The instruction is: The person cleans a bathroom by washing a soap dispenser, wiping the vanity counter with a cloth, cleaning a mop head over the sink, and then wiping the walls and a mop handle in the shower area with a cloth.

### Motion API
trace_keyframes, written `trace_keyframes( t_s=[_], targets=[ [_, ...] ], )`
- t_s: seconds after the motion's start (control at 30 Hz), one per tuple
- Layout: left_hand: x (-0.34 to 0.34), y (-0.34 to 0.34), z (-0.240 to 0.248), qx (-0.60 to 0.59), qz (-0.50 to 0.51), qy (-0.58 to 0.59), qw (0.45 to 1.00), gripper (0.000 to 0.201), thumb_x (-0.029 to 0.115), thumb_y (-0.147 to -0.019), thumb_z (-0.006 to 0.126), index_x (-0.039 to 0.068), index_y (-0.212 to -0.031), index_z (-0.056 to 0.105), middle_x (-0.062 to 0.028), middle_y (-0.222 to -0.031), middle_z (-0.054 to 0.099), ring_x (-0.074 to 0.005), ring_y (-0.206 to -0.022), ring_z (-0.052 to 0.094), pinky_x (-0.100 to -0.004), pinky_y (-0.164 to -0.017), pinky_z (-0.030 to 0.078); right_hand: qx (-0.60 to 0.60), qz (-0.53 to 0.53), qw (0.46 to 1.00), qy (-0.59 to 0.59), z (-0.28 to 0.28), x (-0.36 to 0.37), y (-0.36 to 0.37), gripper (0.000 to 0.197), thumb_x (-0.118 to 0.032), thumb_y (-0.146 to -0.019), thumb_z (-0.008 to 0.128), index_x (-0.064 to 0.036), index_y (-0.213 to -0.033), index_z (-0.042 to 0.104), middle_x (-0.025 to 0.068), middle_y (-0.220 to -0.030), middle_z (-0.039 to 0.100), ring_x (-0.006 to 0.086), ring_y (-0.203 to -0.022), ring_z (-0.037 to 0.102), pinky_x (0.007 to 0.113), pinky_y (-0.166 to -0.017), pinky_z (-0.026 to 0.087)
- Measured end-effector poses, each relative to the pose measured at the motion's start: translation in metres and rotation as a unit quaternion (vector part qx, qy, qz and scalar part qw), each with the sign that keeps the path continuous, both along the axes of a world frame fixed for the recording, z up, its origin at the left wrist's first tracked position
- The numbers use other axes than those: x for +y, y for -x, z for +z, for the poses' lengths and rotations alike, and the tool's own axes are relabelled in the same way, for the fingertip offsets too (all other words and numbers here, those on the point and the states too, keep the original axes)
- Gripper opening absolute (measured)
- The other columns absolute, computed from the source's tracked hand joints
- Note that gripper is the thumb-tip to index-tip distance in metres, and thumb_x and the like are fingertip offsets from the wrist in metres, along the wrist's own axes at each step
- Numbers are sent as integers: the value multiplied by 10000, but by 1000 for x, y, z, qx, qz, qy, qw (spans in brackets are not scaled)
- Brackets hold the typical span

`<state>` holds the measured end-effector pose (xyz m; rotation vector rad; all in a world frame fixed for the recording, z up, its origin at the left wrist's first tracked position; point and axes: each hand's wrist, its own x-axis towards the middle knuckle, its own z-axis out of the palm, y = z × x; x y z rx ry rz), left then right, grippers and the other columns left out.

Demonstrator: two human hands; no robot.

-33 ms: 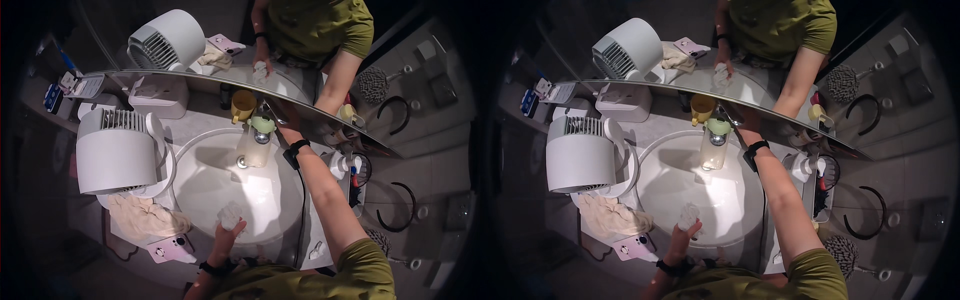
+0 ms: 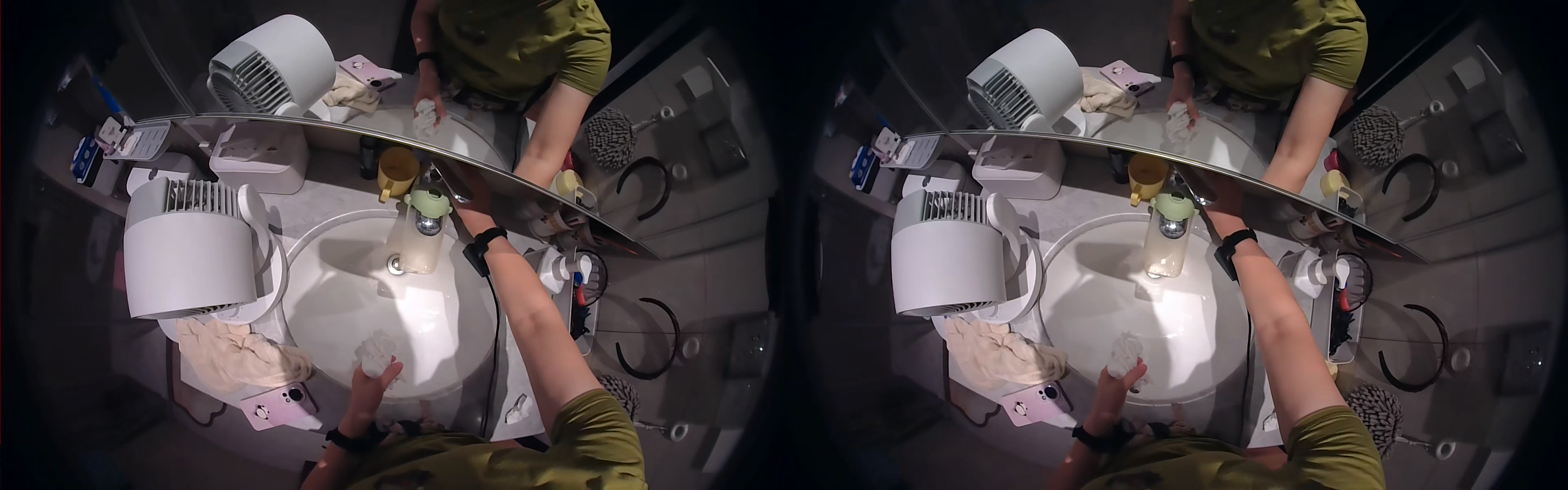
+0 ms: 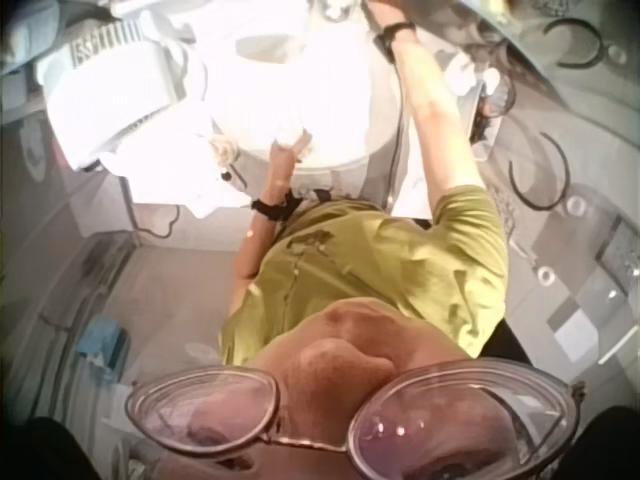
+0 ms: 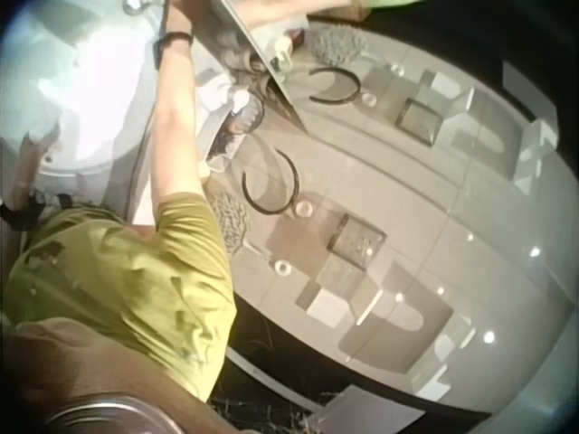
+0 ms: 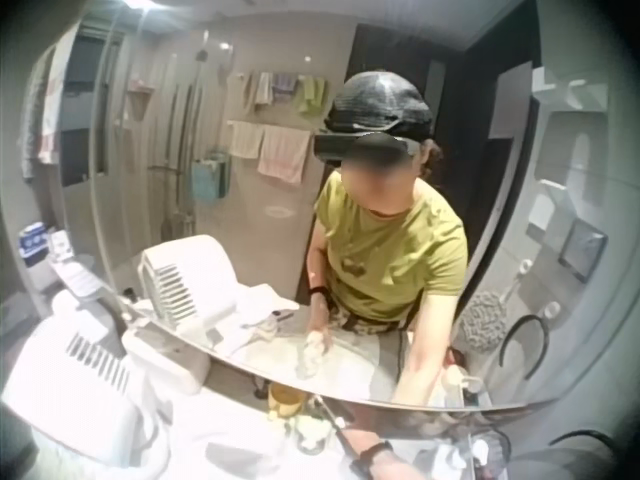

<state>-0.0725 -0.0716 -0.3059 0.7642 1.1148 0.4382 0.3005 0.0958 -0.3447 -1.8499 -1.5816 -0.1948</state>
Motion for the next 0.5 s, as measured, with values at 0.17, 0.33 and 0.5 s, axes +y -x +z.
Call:
trace_keyframes(
  t_s=[0.17,0.33,0.5],
  targets=[
    [-7,6,-8,-2,-6,-18,1000,262,139,-801,740,-3,-1001,647,-39,-934,651,-119,-844,590,-272,-734,469,-115,-59,990,49,-7,6,-8,565,-305,-723,743,-72,-1205,561,166,-1119,611,360,-1021,585,411,-880,480],
    [-7,7,17,12,-29,11,999,274,132,-806,731,-10,-1018,631,-34,-928,644,-120,-839,584,-272,-741,466,-101,-162,966,173,34,-17,8,503,-323,-717,734,-68,-1123,582,165,-1063,623,349,-967,608,428,-799,509],
    [-16,8,28,-49,-64,11,997,272,137,-820,713,-4,-1032,618,-28,-929,627,-114,-823,573,-263,-740,460,-55,-211,959,183,47,-75,20,395,-313,-746,666,-49,-1033,605,177,-946,622,334,-800,647,463,-696,520]
  ],
)
